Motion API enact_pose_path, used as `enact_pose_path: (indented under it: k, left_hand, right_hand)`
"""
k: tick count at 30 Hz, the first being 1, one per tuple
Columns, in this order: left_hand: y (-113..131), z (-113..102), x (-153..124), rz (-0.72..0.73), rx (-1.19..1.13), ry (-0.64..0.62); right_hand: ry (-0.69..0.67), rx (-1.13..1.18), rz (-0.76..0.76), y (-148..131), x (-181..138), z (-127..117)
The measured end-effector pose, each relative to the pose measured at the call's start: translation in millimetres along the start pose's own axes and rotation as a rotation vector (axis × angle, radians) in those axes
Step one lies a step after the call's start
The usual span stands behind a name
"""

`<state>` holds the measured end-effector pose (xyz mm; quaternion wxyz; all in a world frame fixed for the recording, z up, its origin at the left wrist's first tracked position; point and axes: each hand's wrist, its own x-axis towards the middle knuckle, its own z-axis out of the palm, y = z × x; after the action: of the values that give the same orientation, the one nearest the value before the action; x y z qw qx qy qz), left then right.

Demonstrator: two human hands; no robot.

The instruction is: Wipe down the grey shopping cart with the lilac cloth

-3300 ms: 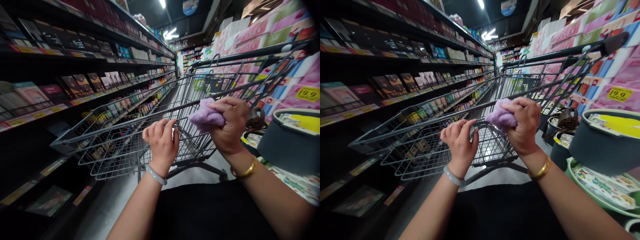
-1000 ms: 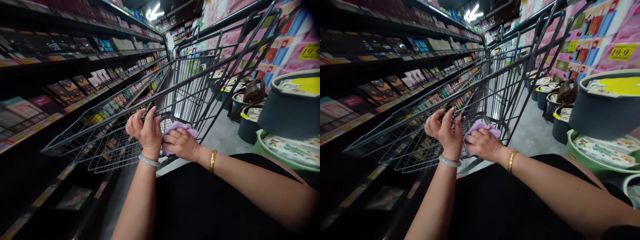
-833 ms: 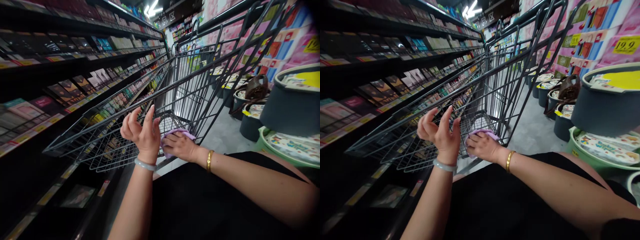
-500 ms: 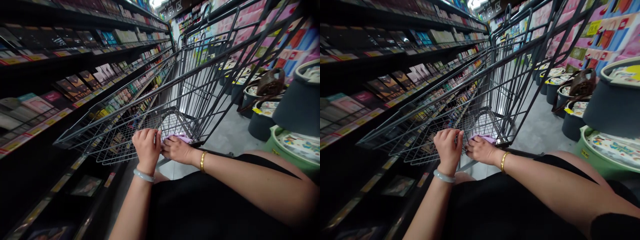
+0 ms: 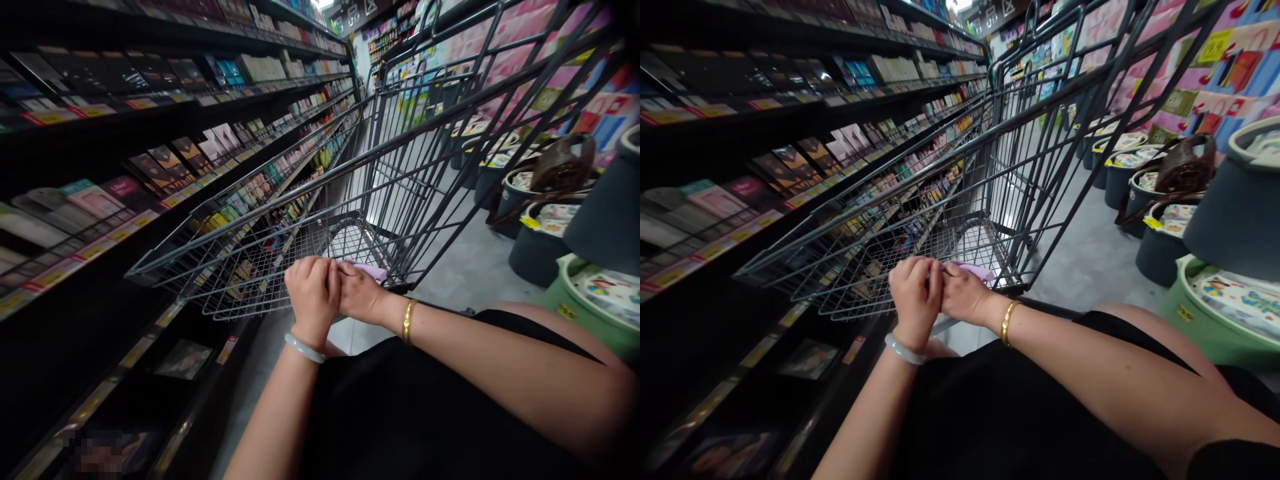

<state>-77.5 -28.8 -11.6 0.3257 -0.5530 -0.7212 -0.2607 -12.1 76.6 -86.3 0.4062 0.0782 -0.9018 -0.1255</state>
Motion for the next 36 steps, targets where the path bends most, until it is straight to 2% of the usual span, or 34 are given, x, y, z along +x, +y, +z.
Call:
enact_pose_path:
  k: [3, 9, 17, 20, 23, 24, 26, 28, 32, 34, 36]
  left_hand:
    - [-0.7, 1.0, -0.1, -0.006, -0.005, 0.029]
    - [-3.1, 5.8, 0.8, 0.012, 0.0, 0.009]
    - [-6.9, 5.2, 1.8, -0.014, -0.036, 0.114]
    - [-9.3, 6.5, 3.5, -0.016, -0.05, 0.16]
    - [-9.1, 7.7, 5.0, -0.012, -0.054, 0.218]
    - [-8.8, 8.2, 5.4, -0.015, -0.05, 0.232]
    - [-8.9, 9.5, 6.1, -0.026, -0.035, 0.258]
    - [-10.0, 10.7, 6.6, -0.058, -0.01, 0.291]
    - [-11.2, 11.8, 7.9, -0.143, 0.038, 0.309]
    - [-9.6, 12.1, 8.6, -0.157, 0.055, 0.263]
    - [-7.3, 12.3, 9.1, -0.166, 0.077, 0.222]
  right_hand:
    - [-0.019, -0.01, 0.0, 4.7, -1.1, -6.0]
    - [-0.04, -0.026, -0.062, 7.5, -4.6, -12.0]
    - [-0.038, -0.072, -0.158, 50.8, 0.7, -80.4]
    - [0.091, -0.094, -0.024, 53.8, -6.2, -95.3]
    - [0.188, -0.116, 0.189, 48.4, -20.2, -91.6]
    - [0.161, -0.125, 0.196, 46.5, -25.0, -88.2]
    - [0.074, -0.13, 0.112, 45.3, -32.2, -83.0]
    - [0.056, -0.125, 0.049, 48.3, -34.6, -84.5]
    - [0.257, -0.12, 0.271, 59.7, -30.0, -100.2]
    - [0.275, -0.132, 0.32, 61.5, -28.3, -103.5]
    - [0.23, -0.155, 0.273, 60.6, -27.7, -102.6]
